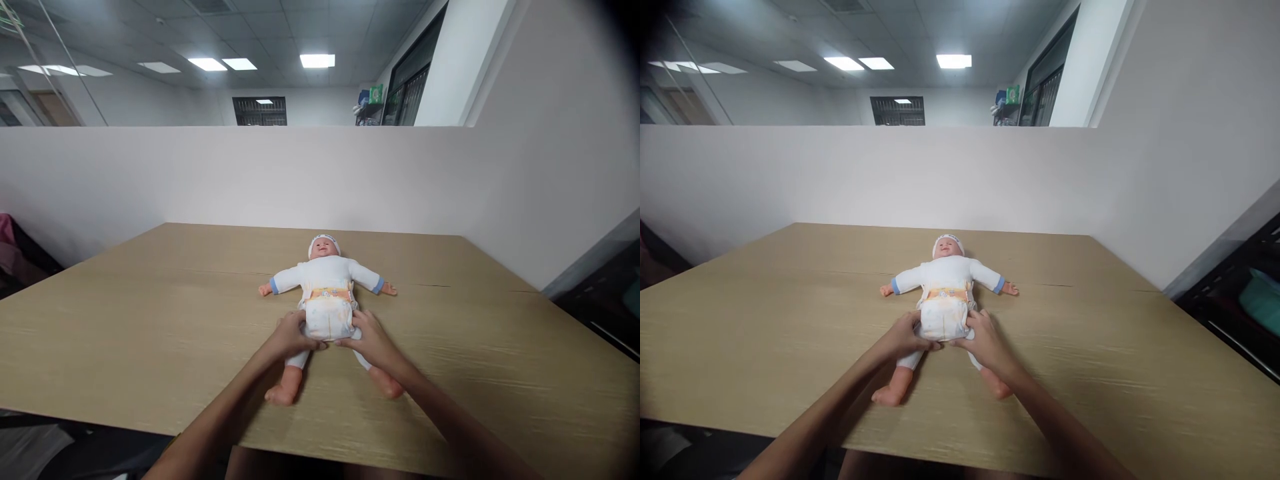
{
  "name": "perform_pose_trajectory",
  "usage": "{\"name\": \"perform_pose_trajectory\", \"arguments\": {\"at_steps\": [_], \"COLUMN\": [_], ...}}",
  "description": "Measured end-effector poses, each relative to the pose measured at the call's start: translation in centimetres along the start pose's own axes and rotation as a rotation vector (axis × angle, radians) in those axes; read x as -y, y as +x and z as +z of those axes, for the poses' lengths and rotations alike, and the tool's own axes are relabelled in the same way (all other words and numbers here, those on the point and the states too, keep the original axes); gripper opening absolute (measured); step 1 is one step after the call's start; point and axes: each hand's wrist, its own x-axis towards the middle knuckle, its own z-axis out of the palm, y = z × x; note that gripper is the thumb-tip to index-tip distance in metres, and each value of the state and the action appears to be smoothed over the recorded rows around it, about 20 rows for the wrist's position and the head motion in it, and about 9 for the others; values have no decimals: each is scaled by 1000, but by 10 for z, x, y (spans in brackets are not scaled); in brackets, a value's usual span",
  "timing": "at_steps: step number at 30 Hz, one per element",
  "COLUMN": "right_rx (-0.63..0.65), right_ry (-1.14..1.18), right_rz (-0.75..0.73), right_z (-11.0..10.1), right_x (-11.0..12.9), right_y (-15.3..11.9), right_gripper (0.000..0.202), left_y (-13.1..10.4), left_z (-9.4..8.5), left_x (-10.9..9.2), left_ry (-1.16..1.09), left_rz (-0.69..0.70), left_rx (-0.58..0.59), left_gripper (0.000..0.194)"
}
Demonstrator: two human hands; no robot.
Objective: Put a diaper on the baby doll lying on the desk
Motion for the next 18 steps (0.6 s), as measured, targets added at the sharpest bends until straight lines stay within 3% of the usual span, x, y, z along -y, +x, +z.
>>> {"name": "perform_pose_trajectory", "arguments": {"at_steps": [3, 7, 18], "right_rx": [52, 103, 32], "right_ry": [-21, -21, 154], "right_rz": [-6, -37, -65], "right_z": [-5, -11, -14], "right_x": [-2, -8, -8], "right_y": [6, 11, 3], "right_gripper": [19, 18, 15], "left_y": [3, 5, 2], "left_z": [0, -3, -5], "left_x": [-1, -2, -1], "left_ry": [134, 138, -121], "left_rz": [-19, 8, 31], "left_rx": [-16, -3, 25], "left_gripper": [55, 44, 58]}}
